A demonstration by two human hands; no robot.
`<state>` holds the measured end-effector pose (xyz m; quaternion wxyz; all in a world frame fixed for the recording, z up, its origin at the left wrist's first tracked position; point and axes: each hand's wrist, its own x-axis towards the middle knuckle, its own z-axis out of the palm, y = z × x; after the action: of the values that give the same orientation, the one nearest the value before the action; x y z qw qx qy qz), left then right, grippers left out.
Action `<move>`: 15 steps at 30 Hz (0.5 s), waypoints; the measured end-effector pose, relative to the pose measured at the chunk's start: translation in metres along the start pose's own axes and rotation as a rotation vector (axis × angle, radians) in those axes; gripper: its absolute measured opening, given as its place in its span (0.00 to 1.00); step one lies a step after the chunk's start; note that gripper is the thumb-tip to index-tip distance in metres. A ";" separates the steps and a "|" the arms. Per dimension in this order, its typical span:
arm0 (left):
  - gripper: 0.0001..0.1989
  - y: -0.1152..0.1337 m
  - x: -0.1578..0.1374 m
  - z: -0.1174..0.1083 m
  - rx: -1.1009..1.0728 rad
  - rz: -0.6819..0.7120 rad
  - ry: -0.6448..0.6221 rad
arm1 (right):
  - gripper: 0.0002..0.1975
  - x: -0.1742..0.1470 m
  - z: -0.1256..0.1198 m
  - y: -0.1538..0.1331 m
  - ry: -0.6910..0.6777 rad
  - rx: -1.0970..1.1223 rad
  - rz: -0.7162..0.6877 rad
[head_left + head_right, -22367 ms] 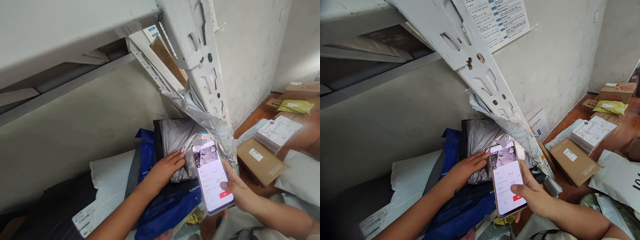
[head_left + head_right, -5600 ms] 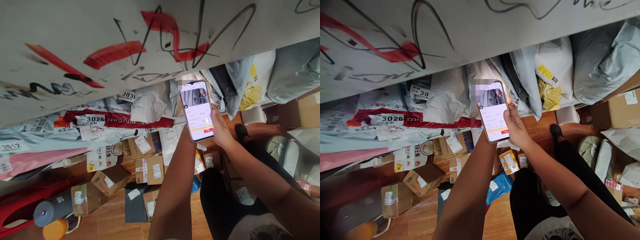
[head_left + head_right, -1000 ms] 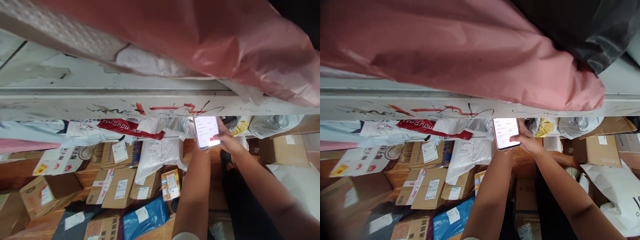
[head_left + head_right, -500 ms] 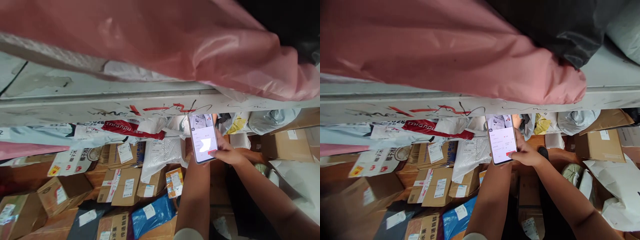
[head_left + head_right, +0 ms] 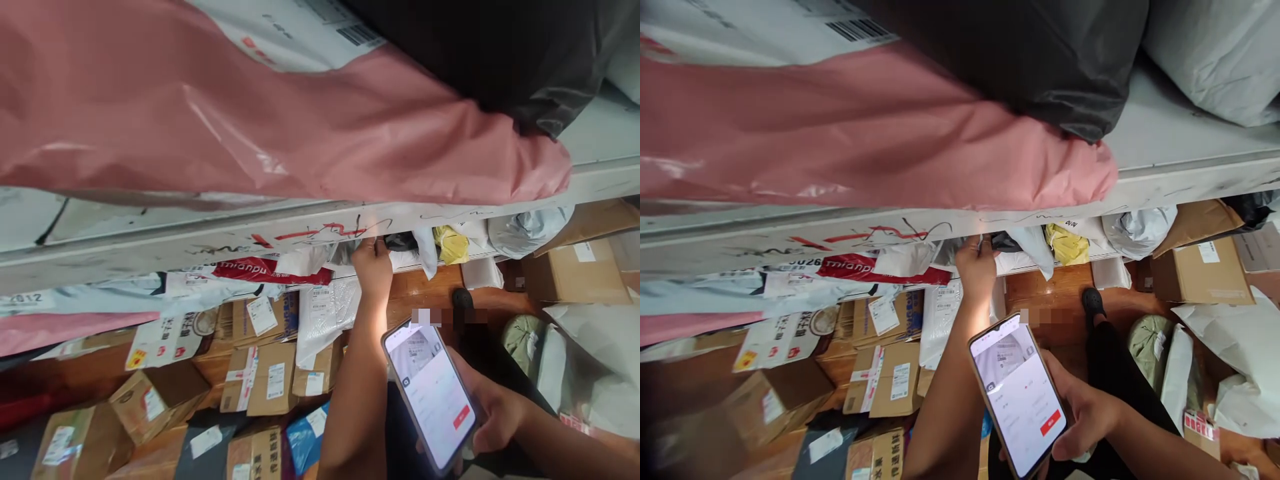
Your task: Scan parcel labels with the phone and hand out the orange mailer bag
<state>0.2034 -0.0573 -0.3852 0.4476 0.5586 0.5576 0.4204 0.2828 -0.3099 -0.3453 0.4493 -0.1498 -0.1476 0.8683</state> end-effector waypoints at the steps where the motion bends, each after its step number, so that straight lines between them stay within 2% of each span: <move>1: 0.16 0.000 0.000 -0.004 -0.020 -0.001 -0.009 | 0.52 -0.002 -0.001 0.001 0.019 -0.007 -0.007; 5: 0.23 -0.011 0.005 -0.018 -0.223 -0.131 -0.010 | 0.50 -0.008 -0.009 -0.006 0.108 -0.069 -0.071; 7: 0.23 -0.018 0.007 -0.022 -0.265 -0.197 0.044 | 0.49 -0.009 -0.012 -0.014 0.116 -0.106 -0.096; 9: 0.19 -0.020 0.004 -0.022 -0.076 -0.123 0.175 | 0.49 -0.009 -0.015 -0.024 0.116 -0.141 -0.119; 11: 0.13 -0.012 -0.001 -0.013 0.298 0.041 0.327 | 0.50 -0.007 -0.017 -0.034 0.120 -0.172 -0.135; 12: 0.11 -0.005 -0.003 -0.005 0.474 0.117 0.349 | 0.50 -0.006 -0.018 -0.038 0.118 -0.183 -0.137; 13: 0.11 0.003 -0.004 0.004 0.598 0.167 0.313 | 0.52 -0.004 -0.019 -0.040 0.111 -0.193 -0.138; 15: 0.12 0.016 -0.004 0.024 0.672 0.184 0.128 | 0.55 -0.001 -0.021 -0.043 0.104 -0.202 -0.140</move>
<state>0.2307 -0.0621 -0.3756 0.1635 0.6950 0.6390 0.2861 0.3232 -0.2841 -0.3473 0.4983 -0.2285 -0.2206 0.8067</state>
